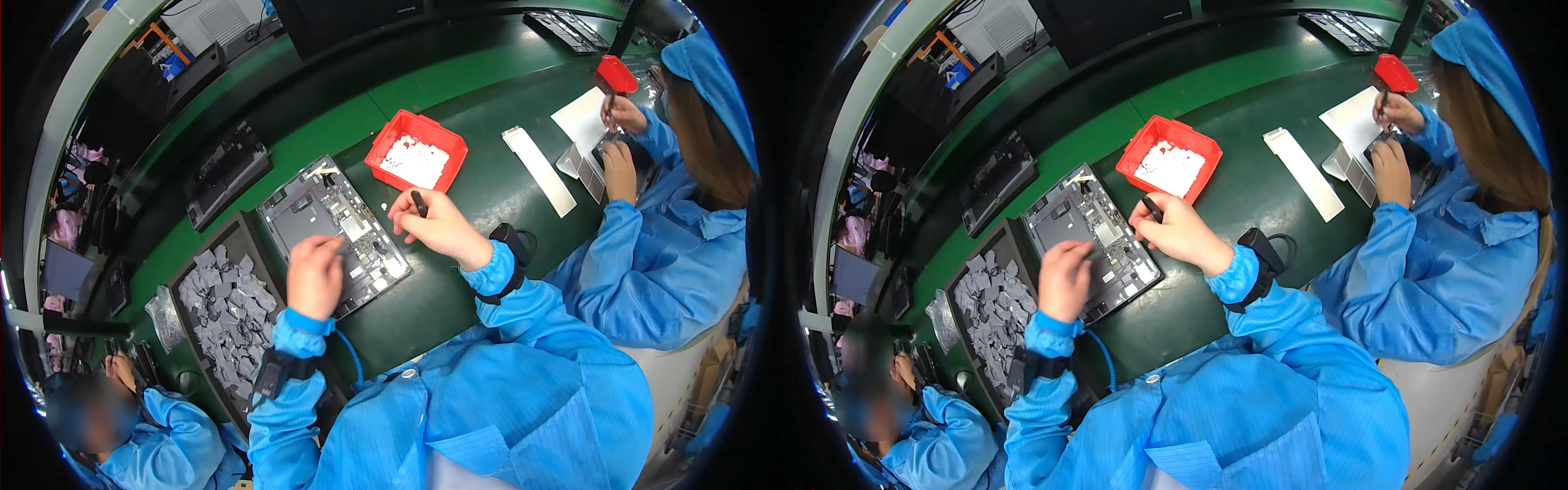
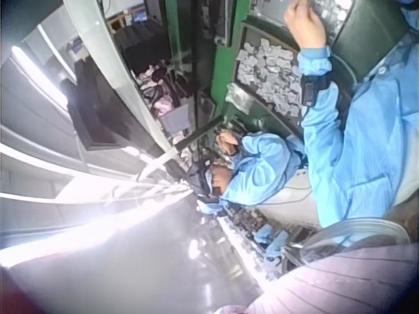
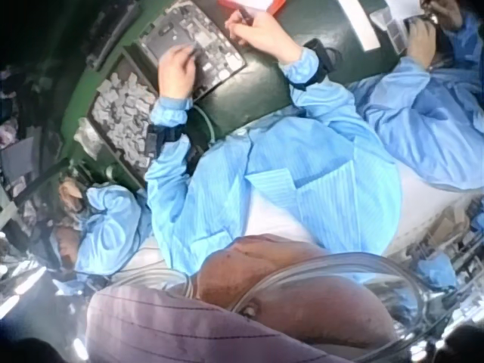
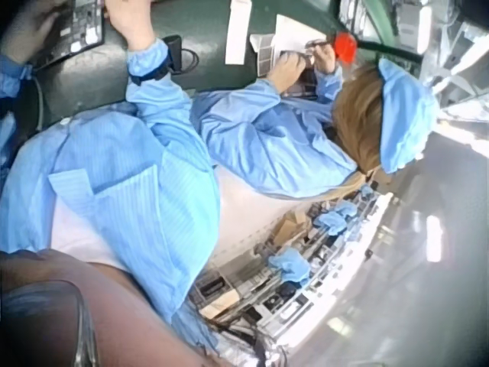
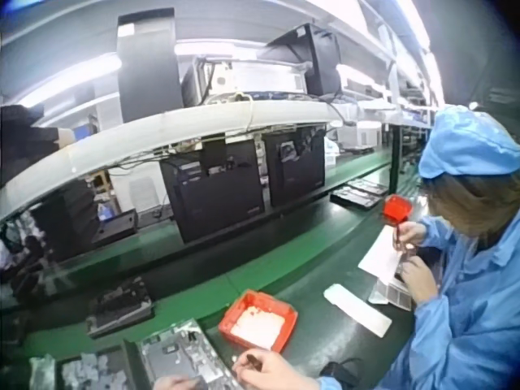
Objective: Assembling internal electronic components into a tablet or laptop chassis using tweezers and a screwdriver on a manufacturing line.
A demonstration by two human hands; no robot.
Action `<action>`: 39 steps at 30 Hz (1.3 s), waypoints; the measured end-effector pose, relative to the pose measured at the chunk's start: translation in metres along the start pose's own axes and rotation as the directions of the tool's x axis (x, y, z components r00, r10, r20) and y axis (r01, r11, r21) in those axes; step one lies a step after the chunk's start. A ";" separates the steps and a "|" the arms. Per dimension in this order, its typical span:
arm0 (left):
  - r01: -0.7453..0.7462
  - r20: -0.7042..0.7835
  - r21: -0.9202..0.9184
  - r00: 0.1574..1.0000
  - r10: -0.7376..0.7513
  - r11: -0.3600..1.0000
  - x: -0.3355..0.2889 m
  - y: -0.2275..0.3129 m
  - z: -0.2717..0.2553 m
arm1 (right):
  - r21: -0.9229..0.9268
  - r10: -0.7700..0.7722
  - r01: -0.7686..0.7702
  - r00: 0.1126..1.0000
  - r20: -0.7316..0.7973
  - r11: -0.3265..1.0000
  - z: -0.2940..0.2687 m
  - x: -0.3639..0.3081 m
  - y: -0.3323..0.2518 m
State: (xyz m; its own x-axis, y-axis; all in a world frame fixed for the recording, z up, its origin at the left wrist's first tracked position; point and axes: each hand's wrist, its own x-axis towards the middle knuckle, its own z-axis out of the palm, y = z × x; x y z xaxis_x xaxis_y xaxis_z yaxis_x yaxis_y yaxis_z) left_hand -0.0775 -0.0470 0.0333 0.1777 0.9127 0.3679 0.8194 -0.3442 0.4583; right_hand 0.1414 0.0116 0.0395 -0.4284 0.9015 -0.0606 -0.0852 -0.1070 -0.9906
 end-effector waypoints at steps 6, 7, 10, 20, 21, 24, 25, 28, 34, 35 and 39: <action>-0.133 0.121 -0.011 0.984 0.133 0.991 0.013 0.007 0.035 | -0.342 -0.188 0.162 0.981 -0.042 0.925 0.010 -0.001 0.043; -0.086 0.129 -0.007 0.988 0.086 0.996 0.012 0.006 0.036 | -0.387 -0.228 0.201 0.973 -0.024 0.900 0.012 0.000 0.046; -0.058 0.136 0.004 0.989 0.057 0.998 0.010 0.004 0.032 | -0.520 -0.297 0.294 0.951 0.079 0.802 0.016 -0.001 0.054; 0.421 0.302 -0.502 0.904 -0.303 0.756 -0.015 -0.003 0.029 | -0.472 -0.315 0.390 0.920 0.233 0.791 0.026 -0.009 0.063; 0.423 0.323 -0.502 0.901 -0.290 0.754 -0.015 -0.003 0.027 | -0.473 -0.323 0.397 0.917 0.234 0.787 0.027 -0.009 0.063; 0.420 0.350 -0.497 0.898 -0.268 0.759 -0.017 -0.005 0.026 | -0.478 -0.346 0.428 0.903 0.254 0.767 0.028 -0.009 0.063; 0.411 0.354 -0.492 0.900 -0.254 0.767 -0.017 -0.006 0.026 | -0.483 -0.364 0.454 0.891 0.272 0.749 0.028 -0.009 0.063; 0.384 0.326 -0.537 0.916 -0.236 0.751 -0.020 -0.007 0.029 | -0.476 -0.350 0.443 0.895 0.275 0.759 0.030 -0.011 0.063; 0.487 0.353 -0.533 0.871 -0.342 0.692 -0.019 -0.004 0.032 | -0.518 -0.400 0.470 0.882 0.248 0.715 0.028 -0.007 0.058; 0.489 0.354 -0.533 0.870 -0.343 0.691 -0.020 -0.003 0.033 | -0.518 -0.399 0.469 0.883 0.249 0.715 0.024 -0.006 0.053; 0.409 0.290 -0.453 0.908 -0.303 0.792 -0.017 0.001 0.029 | -0.773 -0.608 0.318 0.787 -0.109 0.549 -0.006 0.014 0.017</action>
State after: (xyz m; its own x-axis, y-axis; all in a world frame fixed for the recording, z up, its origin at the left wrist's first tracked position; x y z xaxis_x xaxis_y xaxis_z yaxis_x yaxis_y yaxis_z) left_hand -0.0634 -0.0568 0.0037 0.0709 0.9967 -0.0392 0.4748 0.0008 0.8801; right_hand 0.1398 0.0248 0.0212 -0.1874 0.8197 0.5413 0.5123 0.5517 -0.6582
